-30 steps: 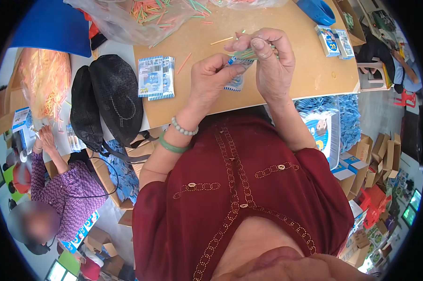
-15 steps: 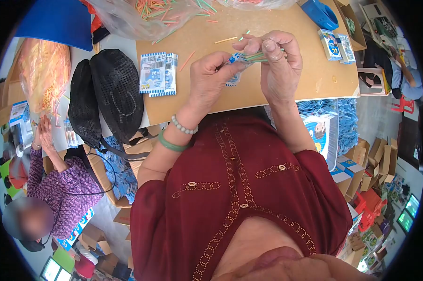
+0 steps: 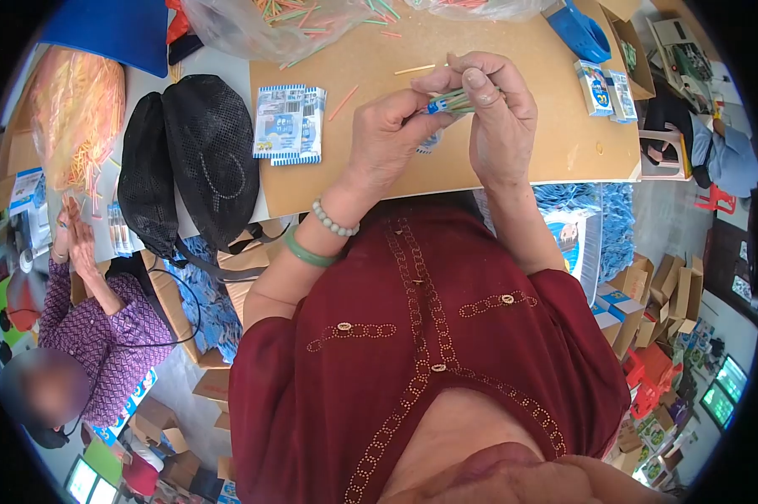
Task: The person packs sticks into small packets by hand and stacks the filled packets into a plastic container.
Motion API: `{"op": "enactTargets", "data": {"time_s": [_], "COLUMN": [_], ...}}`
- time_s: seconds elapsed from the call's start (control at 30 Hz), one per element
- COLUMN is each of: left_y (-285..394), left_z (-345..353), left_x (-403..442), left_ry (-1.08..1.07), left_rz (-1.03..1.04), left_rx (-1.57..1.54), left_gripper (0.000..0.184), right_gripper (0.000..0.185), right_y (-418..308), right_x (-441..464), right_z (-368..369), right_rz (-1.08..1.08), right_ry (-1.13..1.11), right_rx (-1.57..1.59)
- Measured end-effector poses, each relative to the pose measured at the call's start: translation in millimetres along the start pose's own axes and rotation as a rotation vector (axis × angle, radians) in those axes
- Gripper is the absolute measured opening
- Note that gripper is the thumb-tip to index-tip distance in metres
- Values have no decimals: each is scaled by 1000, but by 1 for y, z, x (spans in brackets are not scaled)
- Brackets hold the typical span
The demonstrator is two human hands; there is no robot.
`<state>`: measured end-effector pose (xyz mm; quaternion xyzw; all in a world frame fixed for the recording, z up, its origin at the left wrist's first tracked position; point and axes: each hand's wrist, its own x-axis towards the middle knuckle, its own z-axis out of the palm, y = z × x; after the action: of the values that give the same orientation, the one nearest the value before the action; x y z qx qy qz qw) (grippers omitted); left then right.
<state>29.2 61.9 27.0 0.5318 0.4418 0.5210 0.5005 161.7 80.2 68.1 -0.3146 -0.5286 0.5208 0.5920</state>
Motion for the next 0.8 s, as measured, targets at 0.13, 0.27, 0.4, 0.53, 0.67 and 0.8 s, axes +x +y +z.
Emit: {"op": "enactTargets", "data": {"time_s": [0.13, 0.27, 0.4, 0.53, 0.67, 0.8], "left_y": [0, -8, -7, -8, -13, -14], "left_z": [-1, -7, -8, -13, -11, -9], "left_x": [0, 1, -1, 0, 3, 3], "left_ry": [-17, -48, 15, 24, 49, 44], "left_rz": [-169, -203, -240, -236, -268, -277], "left_rx": [-286, -414, -413, -316, -343, -407], "left_gripper": [8, 9, 10, 12, 15, 18], "right_gripper": [18, 20, 23, 25, 25, 25], "right_y": [2, 9, 15, 22, 28, 30], "right_x": [1, 3, 7, 10, 12, 11], "right_z": [1, 3, 0, -6, -12, -13], "right_rz": [64, 71, 97, 122, 127, 110], "right_ry": [12, 0, 27, 19, -22, -25], "right_rx": [-8, -92, -194, -165, -81, -42]}}
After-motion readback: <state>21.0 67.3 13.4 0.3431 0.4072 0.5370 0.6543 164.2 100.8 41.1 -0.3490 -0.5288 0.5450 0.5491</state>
